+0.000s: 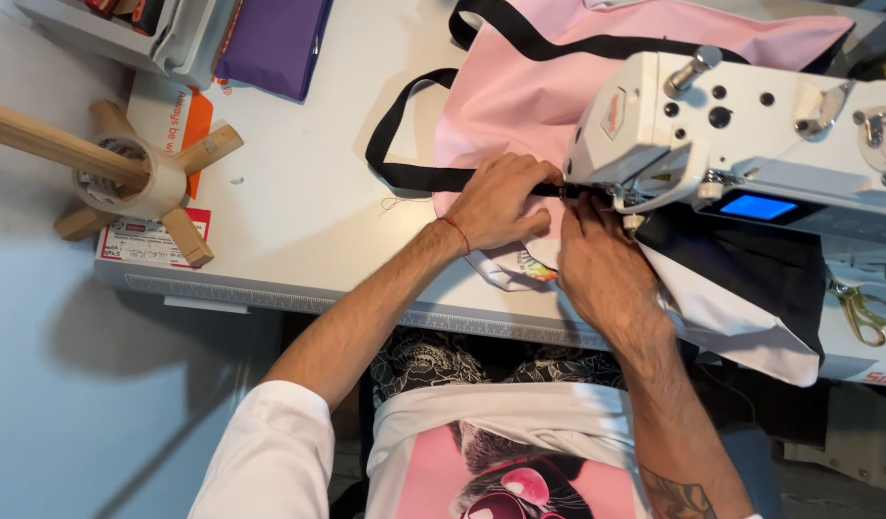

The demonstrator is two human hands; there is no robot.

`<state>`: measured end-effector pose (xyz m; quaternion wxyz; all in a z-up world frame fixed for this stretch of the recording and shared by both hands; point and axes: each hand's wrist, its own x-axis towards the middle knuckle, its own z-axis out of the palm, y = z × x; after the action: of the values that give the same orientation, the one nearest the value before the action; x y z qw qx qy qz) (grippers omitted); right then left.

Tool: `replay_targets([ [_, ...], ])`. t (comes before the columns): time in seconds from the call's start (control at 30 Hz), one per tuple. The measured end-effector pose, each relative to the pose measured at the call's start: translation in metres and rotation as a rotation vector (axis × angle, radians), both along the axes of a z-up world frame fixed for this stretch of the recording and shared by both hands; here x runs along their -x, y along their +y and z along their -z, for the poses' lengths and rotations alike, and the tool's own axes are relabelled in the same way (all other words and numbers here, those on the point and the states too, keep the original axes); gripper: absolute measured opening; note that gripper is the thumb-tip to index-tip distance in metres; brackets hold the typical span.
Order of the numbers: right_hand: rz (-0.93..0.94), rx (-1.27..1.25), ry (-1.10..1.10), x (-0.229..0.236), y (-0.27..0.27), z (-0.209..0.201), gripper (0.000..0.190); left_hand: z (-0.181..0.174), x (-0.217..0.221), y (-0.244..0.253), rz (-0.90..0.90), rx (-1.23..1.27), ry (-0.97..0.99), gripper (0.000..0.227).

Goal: Sewing a strap and seams on a tote bag using an industrial sewing machine.

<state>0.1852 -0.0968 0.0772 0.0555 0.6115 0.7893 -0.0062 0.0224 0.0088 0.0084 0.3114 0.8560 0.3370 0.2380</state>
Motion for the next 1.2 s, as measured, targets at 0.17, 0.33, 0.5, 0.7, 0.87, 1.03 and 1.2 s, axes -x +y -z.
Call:
replay_targets([
  [0.17,0.120,0.109,0.098,0.007,0.001,-0.010,0.047,0.013,-0.011,-0.002,-0.012,-0.143,-0.025,0.048],
  [0.33,0.073,0.007,0.131,-0.001,-0.002,0.003,0.057,0.015,-0.017,-0.004,-0.099,-0.064,-0.075,0.032],
  [0.5,0.034,-0.001,0.089,-0.004,-0.002,0.007,0.061,0.022,-0.021,-0.003,-0.154,-0.044,-0.102,0.022],
  [0.7,0.024,0.011,0.102,-0.006,0.007,0.021,0.062,0.017,-0.028,-0.006,-0.195,-0.071,-0.058,0.022],
  [0.87,0.115,0.149,0.151,0.001,0.017,0.004,0.050,0.025,-0.026,-0.005,-0.195,-0.114,-0.088,0.025],
  [1.03,0.200,0.203,0.227,0.002,0.020,-0.001,0.049,0.024,-0.025,-0.006,-0.196,-0.058,-0.103,0.027],
  [1.2,0.201,0.183,0.358,0.001,0.020,-0.007,0.050,0.023,-0.024,-0.008,-0.206,-0.069,-0.126,0.028],
])
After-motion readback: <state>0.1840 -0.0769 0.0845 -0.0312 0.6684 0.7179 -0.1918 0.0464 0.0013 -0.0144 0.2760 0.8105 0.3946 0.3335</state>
